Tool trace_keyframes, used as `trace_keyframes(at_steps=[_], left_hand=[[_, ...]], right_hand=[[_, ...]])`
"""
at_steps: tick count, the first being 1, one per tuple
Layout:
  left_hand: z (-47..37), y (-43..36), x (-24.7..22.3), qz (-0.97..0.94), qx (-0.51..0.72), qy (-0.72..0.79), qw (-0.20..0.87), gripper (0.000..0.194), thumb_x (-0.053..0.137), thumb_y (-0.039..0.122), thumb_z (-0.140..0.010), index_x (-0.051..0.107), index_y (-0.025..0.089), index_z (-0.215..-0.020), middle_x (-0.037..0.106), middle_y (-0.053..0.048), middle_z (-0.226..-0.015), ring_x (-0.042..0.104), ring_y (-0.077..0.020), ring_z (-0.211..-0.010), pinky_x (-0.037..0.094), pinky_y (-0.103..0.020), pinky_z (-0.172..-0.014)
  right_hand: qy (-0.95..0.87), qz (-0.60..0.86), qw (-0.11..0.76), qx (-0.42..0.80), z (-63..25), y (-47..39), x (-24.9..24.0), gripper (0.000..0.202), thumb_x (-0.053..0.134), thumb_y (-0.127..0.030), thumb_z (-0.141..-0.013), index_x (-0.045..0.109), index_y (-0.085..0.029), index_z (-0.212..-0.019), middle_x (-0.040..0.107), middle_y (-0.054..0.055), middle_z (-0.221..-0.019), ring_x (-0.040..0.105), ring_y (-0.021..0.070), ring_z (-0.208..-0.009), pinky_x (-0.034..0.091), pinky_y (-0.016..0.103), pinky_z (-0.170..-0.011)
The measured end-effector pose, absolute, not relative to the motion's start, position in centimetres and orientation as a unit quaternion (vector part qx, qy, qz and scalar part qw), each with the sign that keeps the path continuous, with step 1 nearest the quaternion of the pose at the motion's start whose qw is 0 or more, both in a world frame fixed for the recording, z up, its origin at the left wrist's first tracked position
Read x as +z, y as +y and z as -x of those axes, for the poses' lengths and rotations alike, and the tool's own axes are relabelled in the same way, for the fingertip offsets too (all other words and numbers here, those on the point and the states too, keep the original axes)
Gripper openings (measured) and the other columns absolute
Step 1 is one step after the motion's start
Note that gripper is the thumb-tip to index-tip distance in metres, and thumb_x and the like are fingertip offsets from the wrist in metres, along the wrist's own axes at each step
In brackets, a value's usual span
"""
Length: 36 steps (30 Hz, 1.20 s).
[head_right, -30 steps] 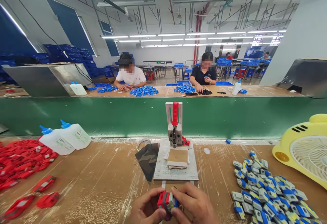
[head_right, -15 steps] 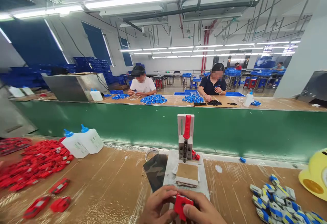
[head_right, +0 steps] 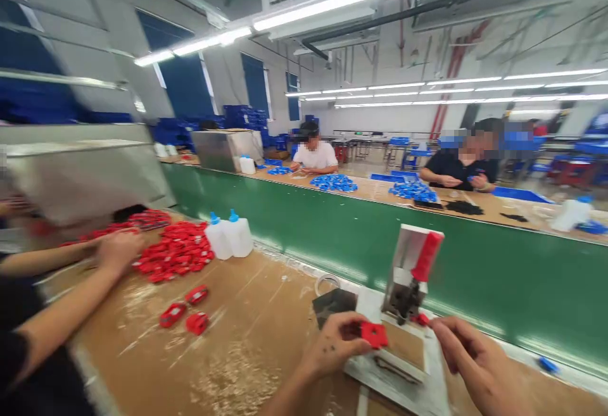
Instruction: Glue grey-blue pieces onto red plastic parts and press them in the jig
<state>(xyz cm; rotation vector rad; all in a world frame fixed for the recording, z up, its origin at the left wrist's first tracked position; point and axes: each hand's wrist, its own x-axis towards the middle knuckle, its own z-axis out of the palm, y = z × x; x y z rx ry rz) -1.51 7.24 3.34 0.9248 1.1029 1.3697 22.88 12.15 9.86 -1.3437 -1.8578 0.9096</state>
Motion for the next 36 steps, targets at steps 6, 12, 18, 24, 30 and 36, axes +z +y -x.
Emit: trace_keyframes(at_steps=[6,12,18,24,30,36], left_hand=[[5.6,7.3,2.7,-0.367,0.63,0.407,0.551,0.046,0.098,0.044,-0.05,0.081,0.018,-0.084,0.085,-0.008,-0.083,0.078,-0.0268,-0.081,0.058,-0.032,-0.078],[6.0,6.4,2.0,-0.333,0.643,0.398,0.563,0.051,0.1,0.047,-0.047,0.083,0.018,-0.085,0.086,-0.009,-0.083,0.079,-0.0254,-0.079,0.06,-0.032,-0.077],[5.5,6.5,2.1,-0.312,0.644,0.406,0.568,0.052,0.101,0.047,-0.045,0.082,0.017,-0.083,0.086,-0.011,-0.082,0.078,-0.0265,-0.077,0.059,-0.032,-0.074],[5.0,6.5,2.5,-0.31,0.644,0.413,0.565,0.053,0.101,0.047,-0.043,0.082,0.016,-0.083,0.086,-0.013,-0.083,0.079,-0.0279,-0.078,0.06,-0.034,-0.076],[4.3,6.9,2.9,-0.355,0.621,0.422,0.558,0.05,0.099,0.047,-0.046,0.083,0.017,-0.082,0.086,-0.011,-0.083,0.079,-0.0277,-0.079,0.059,-0.032,-0.074],[3.4,7.6,3.1,-0.4,0.593,0.428,0.553,0.049,0.096,0.049,-0.05,0.083,0.018,-0.085,0.086,-0.011,-0.087,0.078,-0.0307,-0.086,0.059,-0.035,-0.08]], right_hand=[[-0.763,0.544,0.213,0.277,-22.5,10.7,9.0,0.034,0.066,-0.033,-0.068,0.07,-0.02,-0.099,0.073,0.005,-0.085,0.065,0.0241,-0.068,0.052,0.034,-0.067],[-0.786,0.543,0.142,0.259,-20.9,10.3,3.4,0.043,0.06,-0.013,-0.065,0.059,-0.022,-0.106,0.059,0.015,-0.14,0.064,0.0296,-0.117,0.05,0.037,-0.097],[-0.791,0.521,0.158,0.279,-20.6,10.5,4.8,0.036,0.057,-0.012,-0.066,0.057,-0.022,-0.101,0.056,0.017,-0.142,0.062,0.0299,-0.125,0.048,0.037,-0.103],[-0.794,0.511,0.172,0.282,-20.4,10.7,4.8,0.037,0.058,-0.012,-0.064,0.058,-0.022,-0.1,0.059,0.016,-0.141,0.062,0.0319,-0.124,0.048,0.041,-0.103],[-0.8,0.498,0.177,0.283,-19.7,10.7,4.7,0.041,0.057,-0.009,-0.065,0.058,-0.023,-0.103,0.064,0.011,-0.129,0.064,0.0277,-0.12,0.047,0.036,-0.102],[-0.786,0.518,0.184,0.282,-19.1,10.2,4.0,0.041,0.059,-0.01,-0.071,0.058,-0.021,-0.11,0.064,0.011,-0.123,0.065,0.0285,-0.116,0.049,0.038,-0.1]])
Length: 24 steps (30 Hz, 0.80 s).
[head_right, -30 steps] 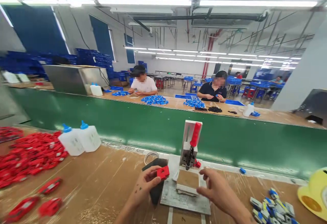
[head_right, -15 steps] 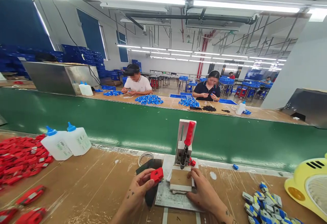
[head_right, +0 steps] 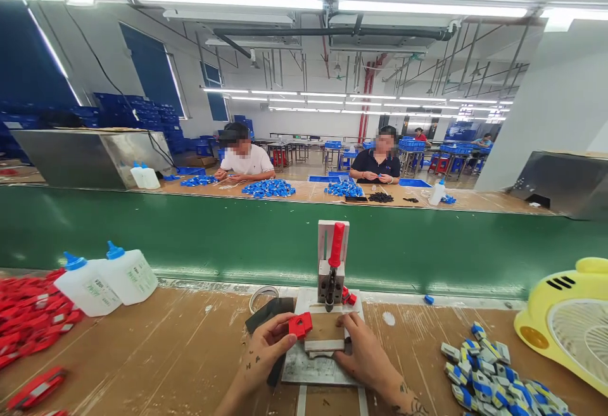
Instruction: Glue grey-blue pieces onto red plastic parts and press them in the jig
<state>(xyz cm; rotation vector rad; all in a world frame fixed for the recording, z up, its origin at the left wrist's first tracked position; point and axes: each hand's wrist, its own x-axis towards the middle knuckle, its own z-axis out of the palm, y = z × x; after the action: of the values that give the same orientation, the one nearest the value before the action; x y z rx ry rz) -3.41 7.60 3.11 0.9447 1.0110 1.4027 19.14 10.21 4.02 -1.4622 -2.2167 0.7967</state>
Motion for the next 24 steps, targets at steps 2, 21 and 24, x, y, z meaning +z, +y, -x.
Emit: trace_keyframes(at_steps=[2,21,24], left_hand=[[3.1,7.9,3.2,-0.411,0.586,0.426,0.554,0.048,0.096,0.049,-0.051,0.083,0.018,-0.085,0.086,-0.01,-0.088,0.078,-0.0305,-0.088,0.058,-0.035,-0.083],[0.6,10.8,3.8,-0.511,0.503,0.43,0.548,0.031,0.089,0.028,-0.06,0.083,0.015,-0.087,0.086,-0.011,-0.089,0.078,-0.0339,-0.089,0.056,-0.039,-0.084],[-0.1,11.4,3.6,-0.518,0.488,0.435,0.552,0.032,0.088,0.032,-0.062,0.082,0.015,-0.088,0.085,-0.011,-0.089,0.077,-0.0334,-0.089,0.057,-0.041,-0.085]], right_hand=[[-0.783,0.521,0.189,0.281,-18.9,10.2,3.9,0.042,0.059,-0.009,-0.071,0.058,-0.022,-0.111,0.064,0.011,-0.125,0.065,0.0284,-0.118,0.048,0.038,-0.101],[-0.697,0.479,0.429,0.317,-21.7,11.6,9.5,0.034,0.054,-0.053,-0.087,0.061,-0.022,-0.077,0.06,0.003,-0.073,0.055,0.0217,-0.068,0.045,0.034,-0.065],[-0.665,0.454,0.476,0.353,-20.7,13.2,14.5,0.045,0.053,-0.065,-0.085,0.062,-0.021,-0.093,0.053,-0.002,-0.067,0.049,0.0176,-0.06,0.04,0.029,-0.056]])
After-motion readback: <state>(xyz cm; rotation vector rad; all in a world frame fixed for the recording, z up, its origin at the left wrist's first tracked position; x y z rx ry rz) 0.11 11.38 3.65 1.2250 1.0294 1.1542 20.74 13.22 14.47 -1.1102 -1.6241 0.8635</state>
